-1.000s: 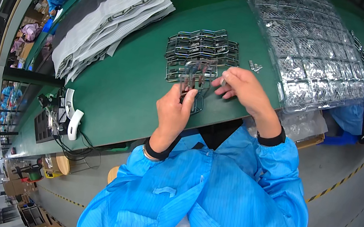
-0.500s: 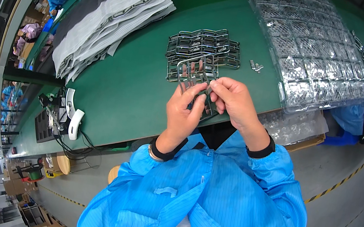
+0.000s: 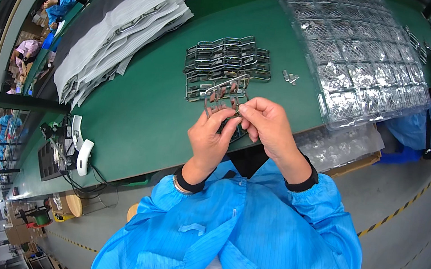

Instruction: Assembling small components into metal grid frames on a production line.

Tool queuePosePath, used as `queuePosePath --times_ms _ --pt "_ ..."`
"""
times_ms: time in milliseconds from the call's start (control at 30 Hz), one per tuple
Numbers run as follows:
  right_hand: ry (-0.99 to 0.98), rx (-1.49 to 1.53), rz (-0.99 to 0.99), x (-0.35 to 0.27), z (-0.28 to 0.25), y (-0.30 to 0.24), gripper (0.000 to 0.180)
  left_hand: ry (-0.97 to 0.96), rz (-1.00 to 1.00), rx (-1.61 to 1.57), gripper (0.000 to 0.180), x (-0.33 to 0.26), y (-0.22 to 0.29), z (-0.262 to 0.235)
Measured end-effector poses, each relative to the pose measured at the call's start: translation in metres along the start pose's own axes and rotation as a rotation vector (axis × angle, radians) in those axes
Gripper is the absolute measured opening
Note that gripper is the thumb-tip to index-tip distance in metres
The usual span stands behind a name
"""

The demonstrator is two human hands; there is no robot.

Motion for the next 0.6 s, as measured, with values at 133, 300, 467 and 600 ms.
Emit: queuePosePath --times_ms 133,300,467,600 --pt "0.063 -0.016 -0.040 0.001 -0.010 -0.009 0.016 -0.029 -0.054 -0.053 0.020 0.000 -0.007 0.002" --pt "0.106 -0.004 -0.045 0.002 -0.019 -0.014 0.015 -0.016 -0.099 -0.113 0.022 0.006 -0.003 0.000" --pt "0.005 -0.039 0.006 -0.002 0.001 0.000 0.016 -0.033 0.049 -0.021 0.026 0.005 0.003 0.005" --pt "0.000 -0.014 0.009 -0.002 0.001 0.002 0.016 -0.078 -0.024 -0.060 0.025 0.006 0.002 0.006"
Point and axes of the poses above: each hand's wrist, its own x-axis towards the middle knuckle, its own z-axis out of the palm, y = z × x, the point moved 7 cm from there along x, towards the middle knuckle, and after that the axes turned 2 degrees about z, right-handed, at the moved point
